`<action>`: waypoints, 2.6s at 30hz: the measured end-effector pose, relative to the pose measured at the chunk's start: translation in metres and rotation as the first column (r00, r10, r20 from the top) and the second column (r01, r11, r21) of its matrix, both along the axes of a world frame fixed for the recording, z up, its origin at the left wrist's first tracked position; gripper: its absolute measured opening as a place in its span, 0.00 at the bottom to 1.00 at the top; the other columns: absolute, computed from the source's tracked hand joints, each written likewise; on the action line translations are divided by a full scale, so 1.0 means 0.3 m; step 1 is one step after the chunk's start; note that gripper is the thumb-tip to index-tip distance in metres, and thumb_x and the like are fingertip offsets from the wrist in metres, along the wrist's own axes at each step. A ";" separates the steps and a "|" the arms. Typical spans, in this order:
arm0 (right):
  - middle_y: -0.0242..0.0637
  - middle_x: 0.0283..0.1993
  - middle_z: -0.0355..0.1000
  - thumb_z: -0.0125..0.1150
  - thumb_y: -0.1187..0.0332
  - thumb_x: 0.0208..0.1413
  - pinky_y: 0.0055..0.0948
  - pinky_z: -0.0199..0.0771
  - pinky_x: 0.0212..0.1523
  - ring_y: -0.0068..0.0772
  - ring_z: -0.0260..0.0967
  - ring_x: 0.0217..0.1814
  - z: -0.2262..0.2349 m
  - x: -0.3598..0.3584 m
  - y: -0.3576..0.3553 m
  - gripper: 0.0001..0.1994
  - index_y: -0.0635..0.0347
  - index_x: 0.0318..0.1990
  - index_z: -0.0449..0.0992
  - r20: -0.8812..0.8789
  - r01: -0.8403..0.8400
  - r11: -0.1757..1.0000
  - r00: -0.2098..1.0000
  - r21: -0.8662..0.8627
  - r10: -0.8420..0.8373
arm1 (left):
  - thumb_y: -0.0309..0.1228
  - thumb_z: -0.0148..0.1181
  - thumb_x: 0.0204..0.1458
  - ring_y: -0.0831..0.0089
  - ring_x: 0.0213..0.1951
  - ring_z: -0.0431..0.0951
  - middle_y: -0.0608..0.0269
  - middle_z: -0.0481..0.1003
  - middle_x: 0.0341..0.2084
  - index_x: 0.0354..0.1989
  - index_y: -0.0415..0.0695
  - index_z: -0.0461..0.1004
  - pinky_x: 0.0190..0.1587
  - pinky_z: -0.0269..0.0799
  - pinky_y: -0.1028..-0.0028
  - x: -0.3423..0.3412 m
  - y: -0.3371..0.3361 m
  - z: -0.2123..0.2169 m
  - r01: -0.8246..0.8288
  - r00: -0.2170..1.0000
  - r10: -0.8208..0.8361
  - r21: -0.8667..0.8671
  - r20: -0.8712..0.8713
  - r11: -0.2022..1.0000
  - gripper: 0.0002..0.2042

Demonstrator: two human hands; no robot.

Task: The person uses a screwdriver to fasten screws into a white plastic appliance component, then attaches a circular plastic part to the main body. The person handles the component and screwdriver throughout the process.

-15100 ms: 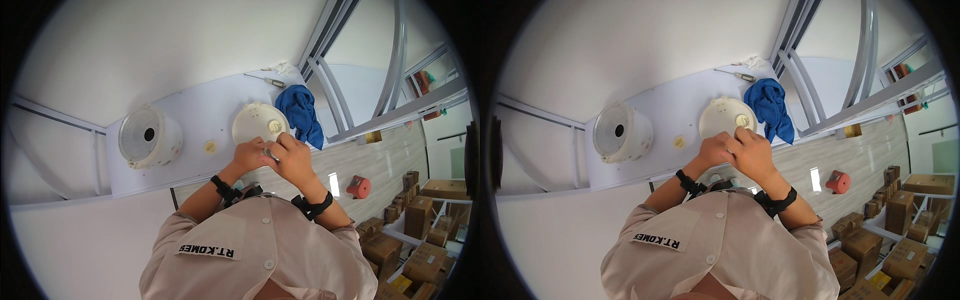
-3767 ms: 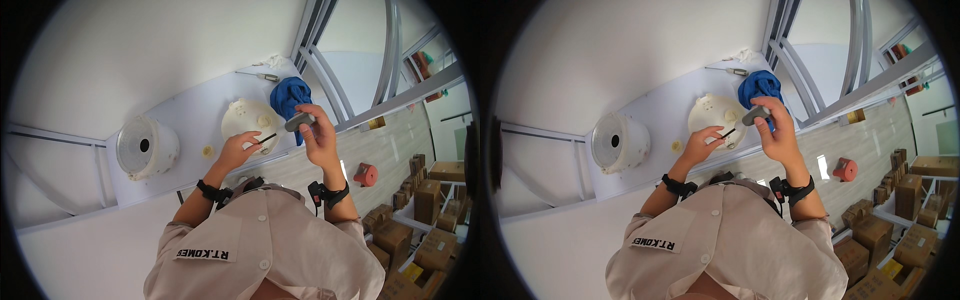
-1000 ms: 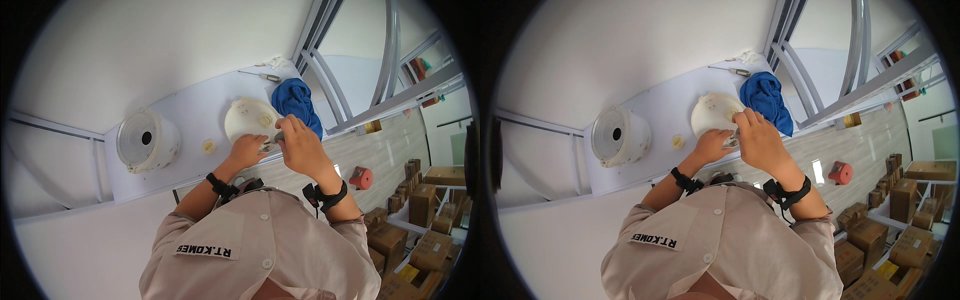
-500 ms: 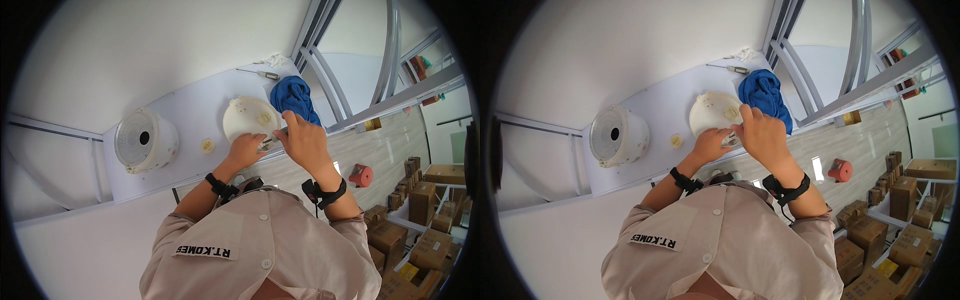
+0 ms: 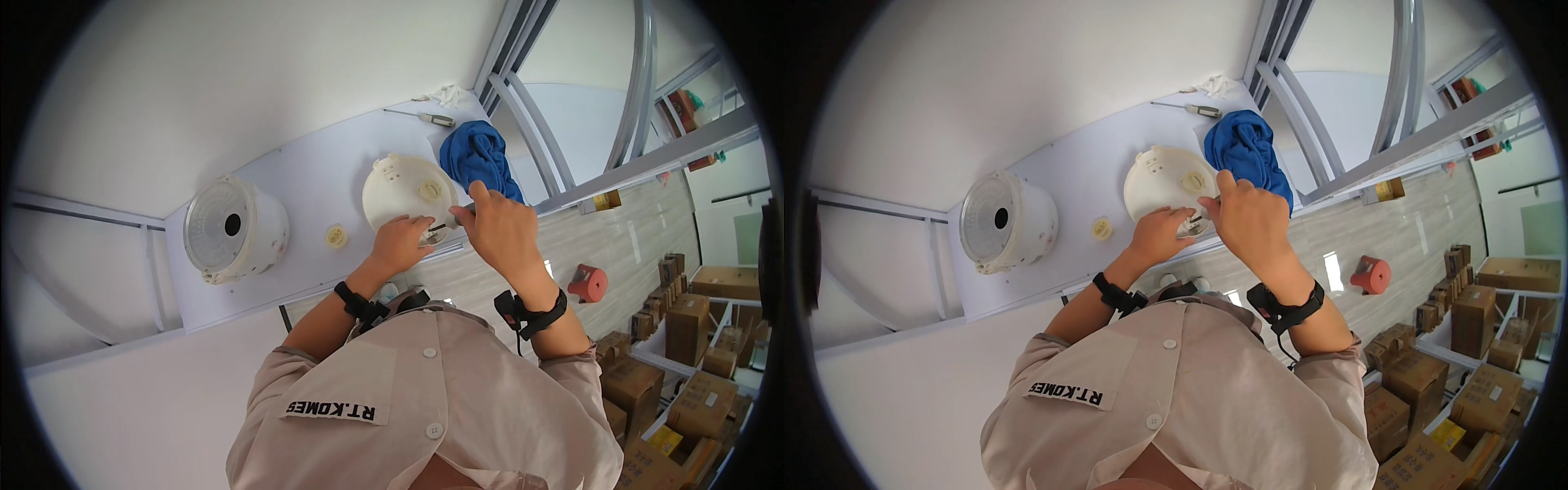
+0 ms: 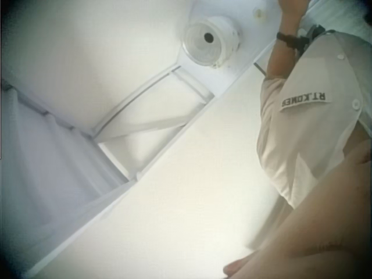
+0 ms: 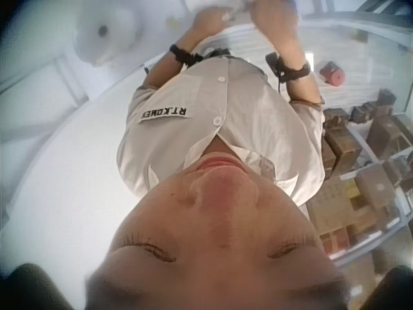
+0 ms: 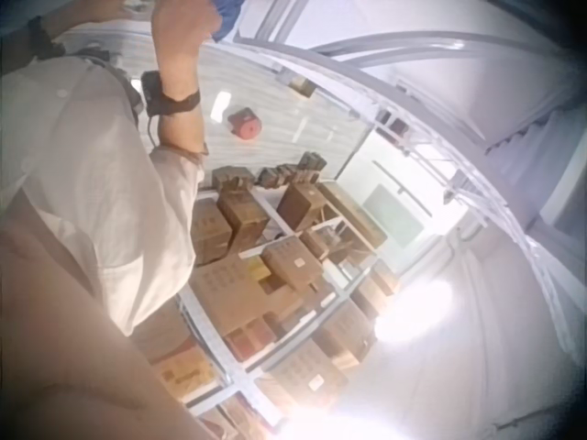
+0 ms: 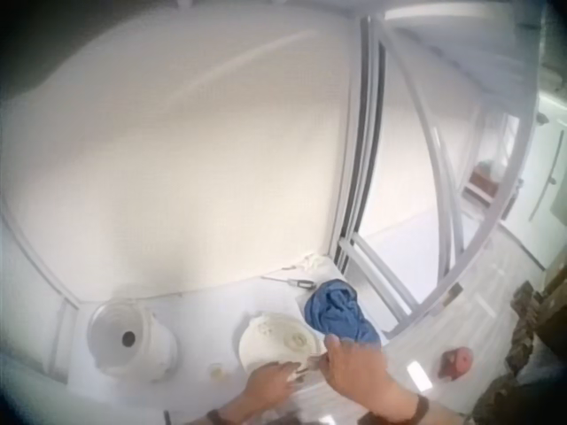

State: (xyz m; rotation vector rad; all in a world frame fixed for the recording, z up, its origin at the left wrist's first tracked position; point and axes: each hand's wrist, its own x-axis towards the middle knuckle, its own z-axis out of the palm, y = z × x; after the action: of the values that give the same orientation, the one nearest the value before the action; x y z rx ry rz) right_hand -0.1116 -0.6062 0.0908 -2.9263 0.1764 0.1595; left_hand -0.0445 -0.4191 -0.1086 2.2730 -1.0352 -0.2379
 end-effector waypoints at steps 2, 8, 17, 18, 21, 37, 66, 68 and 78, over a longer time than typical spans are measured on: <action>0.44 0.45 0.75 0.78 0.64 0.58 0.42 0.81 0.36 0.47 0.81 0.45 -0.016 -0.021 -0.003 0.21 0.58 0.52 0.73 0.274 -0.150 0.989 0.951 -0.003 0.145 | 0.40 0.79 0.50 0.44 0.59 0.84 0.59 0.86 0.56 0.64 0.49 0.80 0.63 0.81 0.54 -0.001 0.005 -0.011 -0.009 1.000 0.009 -0.012 0.006 1.000 0.31; 0.42 0.44 0.75 0.80 0.61 0.57 0.43 0.81 0.34 0.48 0.81 0.42 -0.105 -0.013 -0.031 0.22 0.58 0.50 0.73 0.445 -0.303 0.949 0.864 0.088 0.235 | 0.41 0.79 0.50 0.44 0.59 0.84 0.59 0.86 0.57 0.65 0.48 0.80 0.62 0.81 0.54 -0.009 0.010 0.007 -0.025 0.999 0.026 0.002 -0.036 1.000 0.31; 0.43 0.40 0.75 0.78 0.63 0.58 0.43 0.81 0.34 0.50 0.82 0.42 -0.066 -0.019 -0.021 0.18 0.59 0.46 0.74 0.457 -0.355 0.929 0.847 0.107 0.271 | 0.41 0.78 0.52 0.46 0.59 0.84 0.60 0.85 0.57 0.65 0.48 0.79 0.64 0.80 0.55 -0.013 0.016 0.021 -0.025 0.998 0.027 0.027 -0.049 0.999 0.31; 0.43 0.39 0.75 0.78 0.62 0.58 0.43 0.81 0.34 0.50 0.82 0.42 -0.073 -0.013 -0.027 0.18 0.59 0.45 0.74 0.503 -0.452 0.878 0.801 0.155 0.324 | 0.41 0.78 0.52 0.46 0.60 0.84 0.60 0.85 0.57 0.65 0.48 0.79 0.65 0.80 0.56 -0.011 0.017 0.021 -0.023 0.998 0.025 0.033 -0.049 0.999 0.31; 0.44 0.39 0.76 0.79 0.63 0.57 0.44 0.81 0.35 0.51 0.82 0.44 -0.077 -0.026 -0.009 0.18 0.60 0.44 0.74 0.338 -0.234 0.968 0.922 0.092 0.191 | 0.41 0.78 0.52 0.45 0.60 0.84 0.60 0.85 0.57 0.65 0.49 0.79 0.66 0.80 0.56 -0.005 0.016 0.021 -0.006 0.998 0.007 0.018 -0.056 1.000 0.31; 0.50 0.36 0.78 0.81 0.66 0.55 0.47 0.80 0.31 0.57 0.81 0.33 -0.092 -0.021 -0.019 0.20 0.65 0.45 0.74 0.343 -0.096 0.986 0.938 0.138 0.043 | 0.44 0.79 0.50 0.44 0.62 0.83 0.58 0.86 0.57 0.66 0.55 0.80 0.60 0.82 0.53 0.007 0.004 0.042 0.010 0.998 -0.002 0.116 -0.070 0.993 0.32; 0.38 0.37 0.74 0.79 0.65 0.53 0.44 0.76 0.34 0.47 0.78 0.38 -0.134 -0.081 0.021 0.16 0.57 0.44 0.77 0.546 -0.330 0.933 0.812 0.142 0.204 | 0.22 0.67 0.49 0.52 0.53 0.86 0.55 0.85 0.55 0.59 0.47 0.82 0.66 0.80 0.54 -0.064 0.018 -0.062 -0.032 0.975 0.067 -0.166 0.214 0.986 0.25; 0.39 0.37 0.74 0.78 0.66 0.54 0.44 0.76 0.35 0.48 0.78 0.39 -0.137 -0.075 0.026 0.15 0.57 0.43 0.77 0.562 -0.329 0.932 0.804 0.152 0.192 | 0.21 0.64 0.50 0.51 0.51 0.87 0.55 0.86 0.52 0.58 0.48 0.82 0.65 0.80 0.53 -0.066 0.019 -0.065 -0.044 0.973 0.085 -0.189 0.216 0.981 0.24; 0.41 0.40 0.75 0.78 0.68 0.55 0.44 0.75 0.35 0.51 0.77 0.38 -0.058 -0.048 0.017 0.16 0.58 0.47 0.78 0.695 -0.242 0.951 0.717 0.190 0.044 | 0.21 0.64 0.51 0.56 0.55 0.86 0.58 0.86 0.55 0.59 0.50 0.85 0.66 0.79 0.55 -0.073 0.029 -0.067 -0.047 0.968 0.086 -0.170 0.235 0.984 0.24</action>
State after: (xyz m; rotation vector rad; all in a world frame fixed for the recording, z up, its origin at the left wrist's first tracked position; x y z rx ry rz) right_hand -0.1261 -0.6011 0.0734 -2.5093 -0.1845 -0.8159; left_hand -0.0665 -0.4104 -0.1288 2.2196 -1.0547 0.1518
